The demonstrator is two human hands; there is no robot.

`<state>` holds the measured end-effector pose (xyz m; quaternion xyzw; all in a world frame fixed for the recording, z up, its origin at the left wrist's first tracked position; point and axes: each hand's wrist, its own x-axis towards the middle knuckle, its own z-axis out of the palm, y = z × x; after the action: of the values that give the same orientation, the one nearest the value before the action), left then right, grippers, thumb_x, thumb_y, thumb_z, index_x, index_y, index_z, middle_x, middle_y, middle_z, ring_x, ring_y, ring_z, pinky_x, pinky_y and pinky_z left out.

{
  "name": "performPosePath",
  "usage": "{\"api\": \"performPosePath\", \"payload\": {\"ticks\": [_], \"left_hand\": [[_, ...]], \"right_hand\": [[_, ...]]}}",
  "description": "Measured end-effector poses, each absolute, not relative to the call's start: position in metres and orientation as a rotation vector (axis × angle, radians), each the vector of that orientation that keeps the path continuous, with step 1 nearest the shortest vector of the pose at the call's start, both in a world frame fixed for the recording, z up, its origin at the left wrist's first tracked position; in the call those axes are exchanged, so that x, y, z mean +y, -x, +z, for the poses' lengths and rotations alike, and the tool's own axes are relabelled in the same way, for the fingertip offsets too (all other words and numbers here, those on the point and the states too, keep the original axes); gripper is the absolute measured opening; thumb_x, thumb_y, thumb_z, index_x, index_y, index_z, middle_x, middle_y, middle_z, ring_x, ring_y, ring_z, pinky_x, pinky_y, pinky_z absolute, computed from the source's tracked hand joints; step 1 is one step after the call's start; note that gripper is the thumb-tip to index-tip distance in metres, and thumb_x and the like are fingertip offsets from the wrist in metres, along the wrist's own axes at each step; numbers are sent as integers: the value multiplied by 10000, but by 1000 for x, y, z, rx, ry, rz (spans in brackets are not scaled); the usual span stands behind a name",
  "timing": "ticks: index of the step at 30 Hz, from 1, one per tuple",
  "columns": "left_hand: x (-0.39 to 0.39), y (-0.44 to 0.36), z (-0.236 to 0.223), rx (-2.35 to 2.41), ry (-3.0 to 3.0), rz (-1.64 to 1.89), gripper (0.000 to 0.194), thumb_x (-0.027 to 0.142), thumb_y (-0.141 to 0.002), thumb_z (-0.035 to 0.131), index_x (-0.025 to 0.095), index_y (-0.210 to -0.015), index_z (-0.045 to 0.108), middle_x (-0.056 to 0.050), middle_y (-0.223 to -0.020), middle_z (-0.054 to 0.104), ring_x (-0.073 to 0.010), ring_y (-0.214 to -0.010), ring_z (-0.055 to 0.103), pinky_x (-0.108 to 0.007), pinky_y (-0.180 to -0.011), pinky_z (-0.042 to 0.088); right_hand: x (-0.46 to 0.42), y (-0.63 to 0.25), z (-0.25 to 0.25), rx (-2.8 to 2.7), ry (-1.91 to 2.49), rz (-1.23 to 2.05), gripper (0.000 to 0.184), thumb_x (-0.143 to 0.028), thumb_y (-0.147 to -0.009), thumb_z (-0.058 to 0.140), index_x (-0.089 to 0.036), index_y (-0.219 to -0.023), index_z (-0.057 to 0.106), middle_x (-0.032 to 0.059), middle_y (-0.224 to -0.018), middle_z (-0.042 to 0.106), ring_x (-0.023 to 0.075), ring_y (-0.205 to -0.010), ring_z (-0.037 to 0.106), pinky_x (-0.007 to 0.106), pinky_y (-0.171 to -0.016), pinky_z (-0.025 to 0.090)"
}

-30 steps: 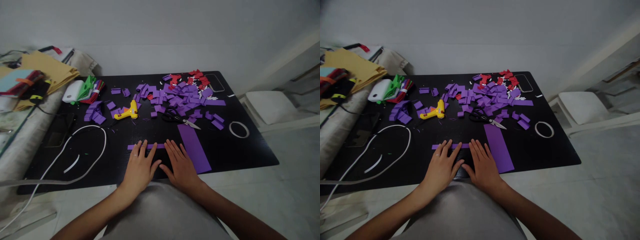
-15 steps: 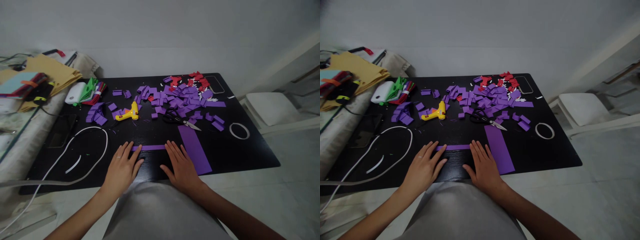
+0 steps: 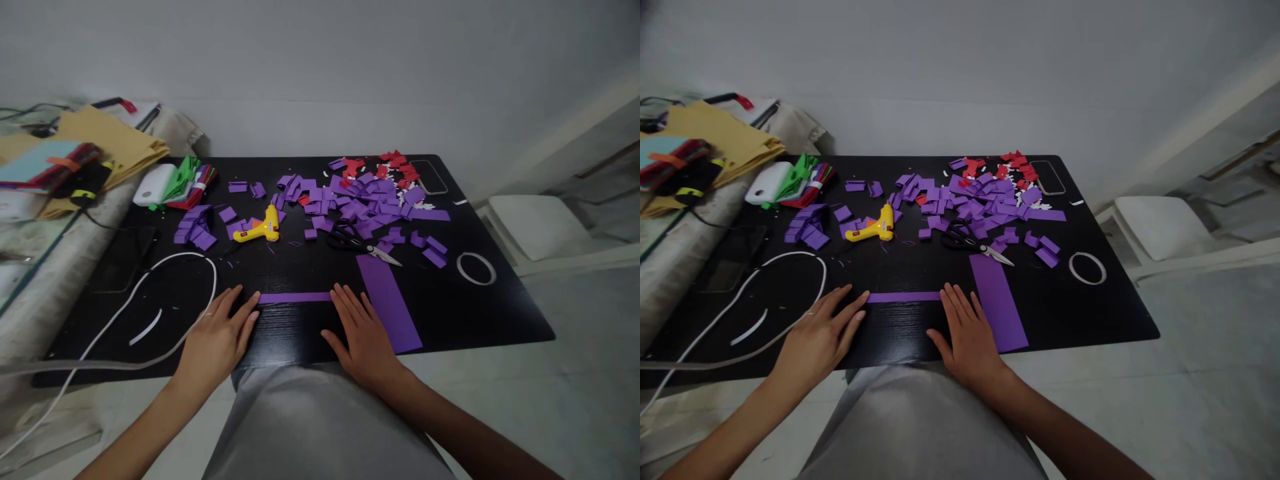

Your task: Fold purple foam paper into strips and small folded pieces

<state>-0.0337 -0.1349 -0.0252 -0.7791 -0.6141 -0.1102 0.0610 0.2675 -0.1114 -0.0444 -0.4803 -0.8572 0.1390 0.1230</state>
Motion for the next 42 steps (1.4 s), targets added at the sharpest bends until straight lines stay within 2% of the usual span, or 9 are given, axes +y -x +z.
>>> {"api": "performPosePath", "payload": {"ticks": [10, 24, 32, 37, 40, 42], "left_hand": [[-136, 28, -31, -1839, 2302, -311, 398, 339, -1050, 476, 181, -1331, 710, -203, -1384, 664, -386, -1279, 642, -544, -1012, 587], [-137, 28, -39, -1868, 2324, -354, 414, 340, -1043, 499, 147, -1353, 694, -227, -1420, 620, -411, -1332, 595, -579, -1081, 538], [-138, 27, -41, -1868, 2324, -385, 412, 334, -1047, 486, 146, -1354, 687, -237, -1423, 610, -418, -1350, 576, -602, -1097, 515], [-138, 26, -42, -1921, 2305, -411, 393, 352, -1043, 488, 190, -1360, 656, -195, -1424, 615, -408, -1355, 569, -611, -1099, 506], [-136, 27, -39, -1952, 2285, -443, 442, 379, -1035, 503, 151, -1402, 591, -207, -1380, 636, -406, -1303, 594, -594, -1059, 527], [-134, 30, -37, -1964, 2285, -473, 496, 397, -1027, 516, 114, -1434, 541, -216, -1344, 652, -399, -1247, 620, -585, -1027, 539]], "right_hand": [[-114, -273, -44, -2490, 1415, 404, 759, -446, -1074, 447, -191, -1686, 78, 119, -1697, 334, 293, -1593, 290, 624, -1265, 329], [-109, -291, -38, -2411, 1514, 362, 579, -451, -1083, 436, -182, -1595, 409, 125, -1697, 334, 313, -1592, 286, 643, -1262, 323], [-109, -303, -41, -2387, 1501, 340, 552, -419, -1081, 459, -206, -1590, 425, 125, -1696, 340, 331, -1589, 289, 655, -1258, 320], [-103, -298, -37, -2289, 1441, 412, 547, -422, -1072, 477, -182, -1563, 449, 159, -1639, 441, 342, -1555, 369, 661, -1222, 382], [-84, -286, -27, -2258, 1345, 328, 546, -386, -1041, 529, -164, -1536, 470, 175, -1561, 528, 341, -1513, 434, 615, -1204, 429], [-68, -276, -19, -2245, 1364, 223, 536, -343, -1020, 549, -112, -1501, 497, 217, -1566, 498, 364, -1509, 419, 611, -1214, 411]]}}
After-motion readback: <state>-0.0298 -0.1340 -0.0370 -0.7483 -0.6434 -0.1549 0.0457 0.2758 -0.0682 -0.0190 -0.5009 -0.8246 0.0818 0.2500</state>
